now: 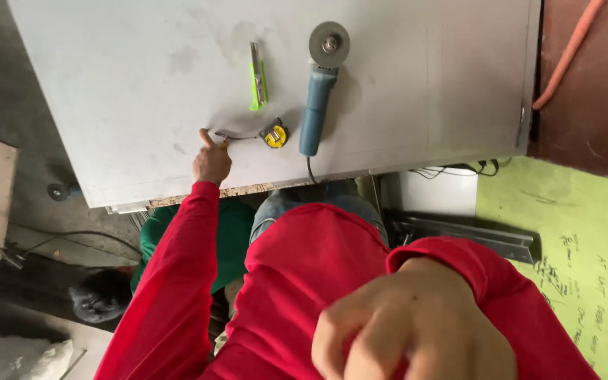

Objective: The person uses a metal ruler and pencil to draw straight lines on a large metal sheet. They reposition the ruler multiple times to create parallel lines and then place an angle grinder on the sheet without using it.

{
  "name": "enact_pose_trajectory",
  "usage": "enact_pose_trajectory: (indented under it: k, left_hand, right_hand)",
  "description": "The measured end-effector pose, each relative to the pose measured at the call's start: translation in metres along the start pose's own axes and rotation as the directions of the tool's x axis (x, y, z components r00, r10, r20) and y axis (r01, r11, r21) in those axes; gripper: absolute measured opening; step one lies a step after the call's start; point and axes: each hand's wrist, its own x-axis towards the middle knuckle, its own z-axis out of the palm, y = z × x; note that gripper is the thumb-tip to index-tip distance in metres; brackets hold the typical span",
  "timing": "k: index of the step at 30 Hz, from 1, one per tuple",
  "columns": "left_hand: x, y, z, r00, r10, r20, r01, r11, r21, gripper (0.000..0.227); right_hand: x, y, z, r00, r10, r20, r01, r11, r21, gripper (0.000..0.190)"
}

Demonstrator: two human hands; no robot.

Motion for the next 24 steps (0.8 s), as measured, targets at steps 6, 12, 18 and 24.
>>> enact_pose_trajectory:
  k: [6, 12, 18, 24]
  left_hand:
    - [-0.002, 0.01, -0.014, 0.995, 0.01, 0.098, -0.003, 0.997, -0.077, 0.072]
    - [-0.007, 0.021, -0.024, 0.989, -0.061, 0.137, 0.072, 0.995, -0.073, 0.076]
    - [-0.002, 0.034, -0.023, 0.984, -0.105, 0.146, 0.124, 0.984, -0.127, 0.081]
    - [0.006, 0.084, -0.016, 0.986, -0.137, -0.095, 0.106, 0.955, -0.276, 0.045]
  right_hand:
    - [-0.097, 0.023, -0.032, 0.907, 0.363, -0.215, -0.371, 0.929, 0.003, 0.018]
    - [-0.271, 0.08, -0.028, 0.079, 0.913, -0.401, -0.935, -0.071, -0.346, 0.045]
    - [-0.361, 0.089, -0.003, -0.135, 0.87, -0.475, -0.986, -0.069, 0.153, 0.04]
    - [-0.413, 0.07, -0.015, -0.36, 0.546, -0.757, -0.933, -0.192, 0.306, 0.037]
